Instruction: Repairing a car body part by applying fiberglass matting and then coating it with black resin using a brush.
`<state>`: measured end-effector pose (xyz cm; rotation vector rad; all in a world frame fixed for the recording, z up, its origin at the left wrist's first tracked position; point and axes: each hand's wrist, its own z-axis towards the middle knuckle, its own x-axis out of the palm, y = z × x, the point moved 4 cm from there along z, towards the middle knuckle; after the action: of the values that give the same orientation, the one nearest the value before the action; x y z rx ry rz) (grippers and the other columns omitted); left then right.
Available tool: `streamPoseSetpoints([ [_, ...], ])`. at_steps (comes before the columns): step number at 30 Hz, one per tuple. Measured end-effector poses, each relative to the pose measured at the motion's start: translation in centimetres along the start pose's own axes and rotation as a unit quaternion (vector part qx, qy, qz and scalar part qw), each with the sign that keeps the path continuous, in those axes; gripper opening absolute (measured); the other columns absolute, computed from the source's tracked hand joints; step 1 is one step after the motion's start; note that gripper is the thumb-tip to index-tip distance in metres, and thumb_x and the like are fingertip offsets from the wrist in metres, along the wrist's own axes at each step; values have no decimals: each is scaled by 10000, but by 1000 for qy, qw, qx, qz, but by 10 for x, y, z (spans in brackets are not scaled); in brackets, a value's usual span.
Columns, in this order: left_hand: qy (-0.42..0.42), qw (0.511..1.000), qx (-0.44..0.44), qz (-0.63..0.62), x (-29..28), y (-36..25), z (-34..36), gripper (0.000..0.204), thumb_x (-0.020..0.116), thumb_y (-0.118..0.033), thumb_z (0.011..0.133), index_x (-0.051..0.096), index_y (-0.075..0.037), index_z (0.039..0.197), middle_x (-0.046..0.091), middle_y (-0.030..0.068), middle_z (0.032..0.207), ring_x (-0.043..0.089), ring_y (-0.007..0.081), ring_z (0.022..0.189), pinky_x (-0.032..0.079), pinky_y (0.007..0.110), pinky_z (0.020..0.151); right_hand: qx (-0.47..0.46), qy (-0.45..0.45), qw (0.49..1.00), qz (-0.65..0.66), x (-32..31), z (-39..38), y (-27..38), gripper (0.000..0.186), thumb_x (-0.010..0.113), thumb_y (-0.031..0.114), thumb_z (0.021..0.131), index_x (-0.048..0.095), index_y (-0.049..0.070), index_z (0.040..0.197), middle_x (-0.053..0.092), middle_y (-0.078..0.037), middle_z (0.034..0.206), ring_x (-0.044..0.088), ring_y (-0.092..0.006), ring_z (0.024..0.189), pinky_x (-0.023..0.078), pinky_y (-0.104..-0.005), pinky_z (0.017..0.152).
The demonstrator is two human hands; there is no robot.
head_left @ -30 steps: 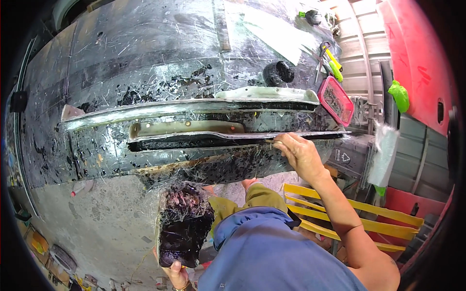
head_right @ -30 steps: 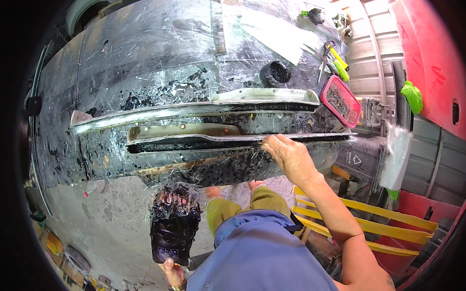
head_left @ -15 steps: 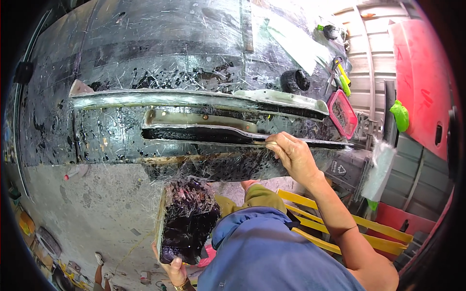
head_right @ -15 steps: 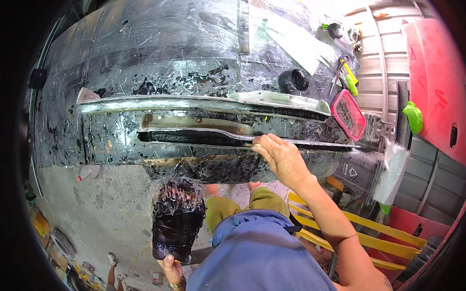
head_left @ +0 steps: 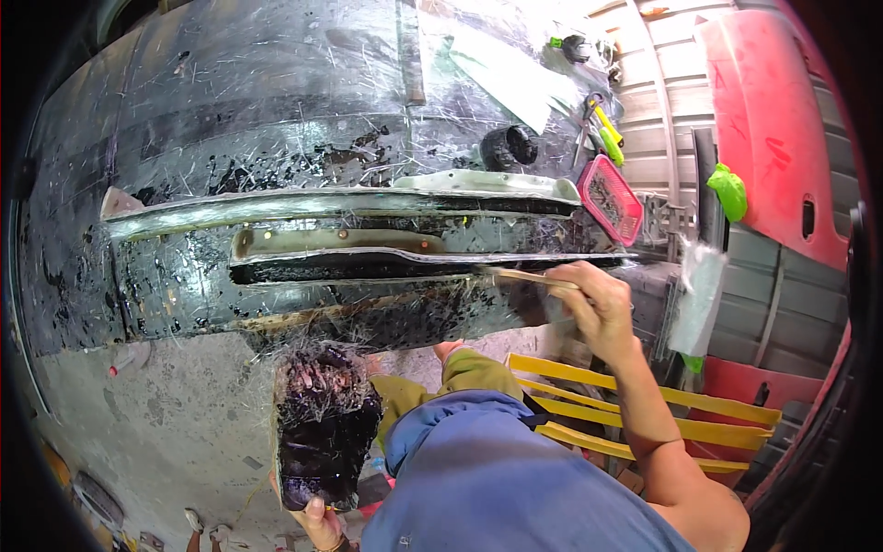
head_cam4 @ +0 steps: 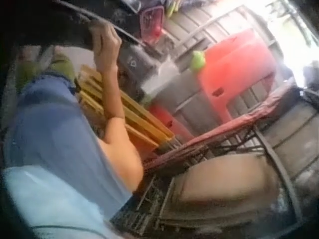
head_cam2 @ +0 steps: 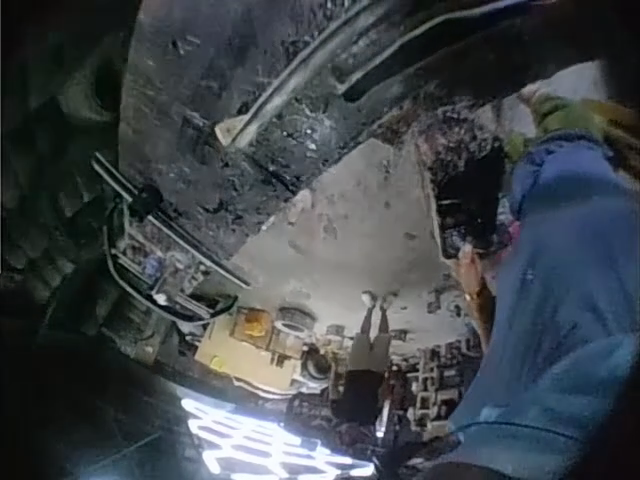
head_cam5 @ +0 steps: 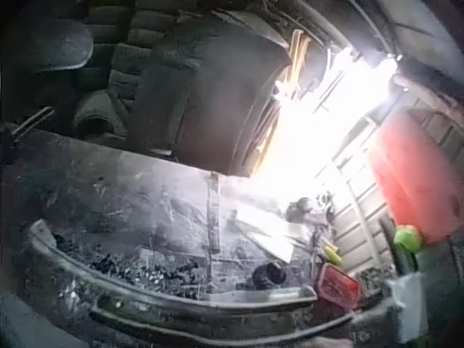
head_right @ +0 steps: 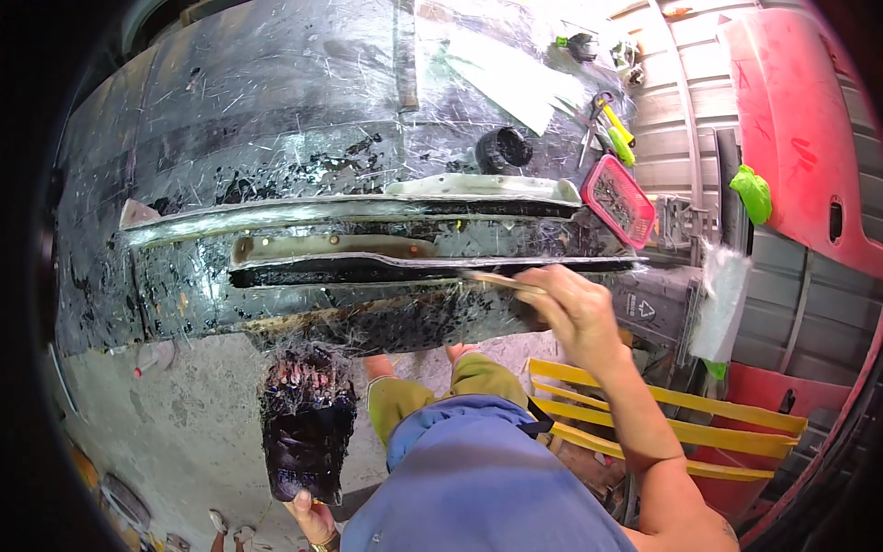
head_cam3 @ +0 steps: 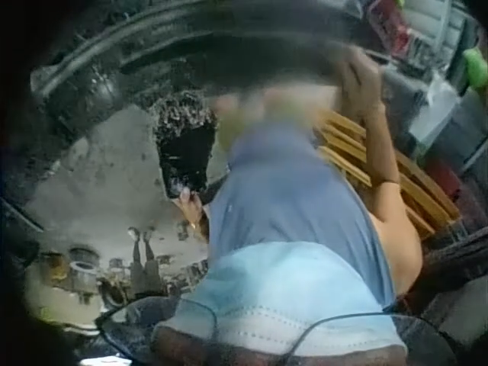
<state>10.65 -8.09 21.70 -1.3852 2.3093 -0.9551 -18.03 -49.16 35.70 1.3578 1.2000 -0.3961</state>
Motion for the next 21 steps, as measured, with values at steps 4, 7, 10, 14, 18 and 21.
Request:
streamPoseSetpoints([
  [4,21,1000,-3,-9,11,-1,-1,710,703,-266,703,434,-12,1310,518,130,1266,519,264,1141,409,391,982,0,-16,999,-50,-24,-29,-33,138,613,18,844,633,-20,975,623,-119,817,620,-232,672,481,-306,590],
  [7,29,999,-1,-16,19,-4,-2,709,703,-262,704,434,-10,1309,520,131,1265,523,265,1138,414,393,978,-44,-26,993,-107,-12,-29,-46,194,651,37,829,615,6,1018,618,-134,850,628,-304,697,496,-346,602],
  [10,42,999,2,-15,25,-3,0,734,727,-260,693,432,-4,1315,524,141,1260,538,271,1124,433,397,969,-46,-13,989,-140,14,-18,-55,200,658,61,831,612,21,1022,604,-132,842,619,-332,703,495,-371,595],
  [14,22,999,-41,-21,34,-7,0,1026,806,-250,553,279,1,1397,487,123,1243,509,238,1117,403,359,984,-39,-4,993,-114,50,-1,-43,145,648,76,838,618,20,968,611,-137,835,627,-330,714,501,-378,613],
  [18,-17,999,-12,-32,36,-12,-5,997,806,-261,553,299,4,1370,498,113,1211,519,228,1092,412,350,966,-85,24,993,-75,86,22,-4,136,649,72,838,616,17,958,608,-129,813,621,-311,684,499,-380,573],
  [21,-7,1000,-18,-22,39,-15,-4,970,802,-275,558,312,0,1350,499,105,1194,519,221,1078,412,348,958,-115,12,990,-83,111,31,12,139,653,58,819,615,21,947,593,-114,785,619,-287,664,502,-366,536],
])
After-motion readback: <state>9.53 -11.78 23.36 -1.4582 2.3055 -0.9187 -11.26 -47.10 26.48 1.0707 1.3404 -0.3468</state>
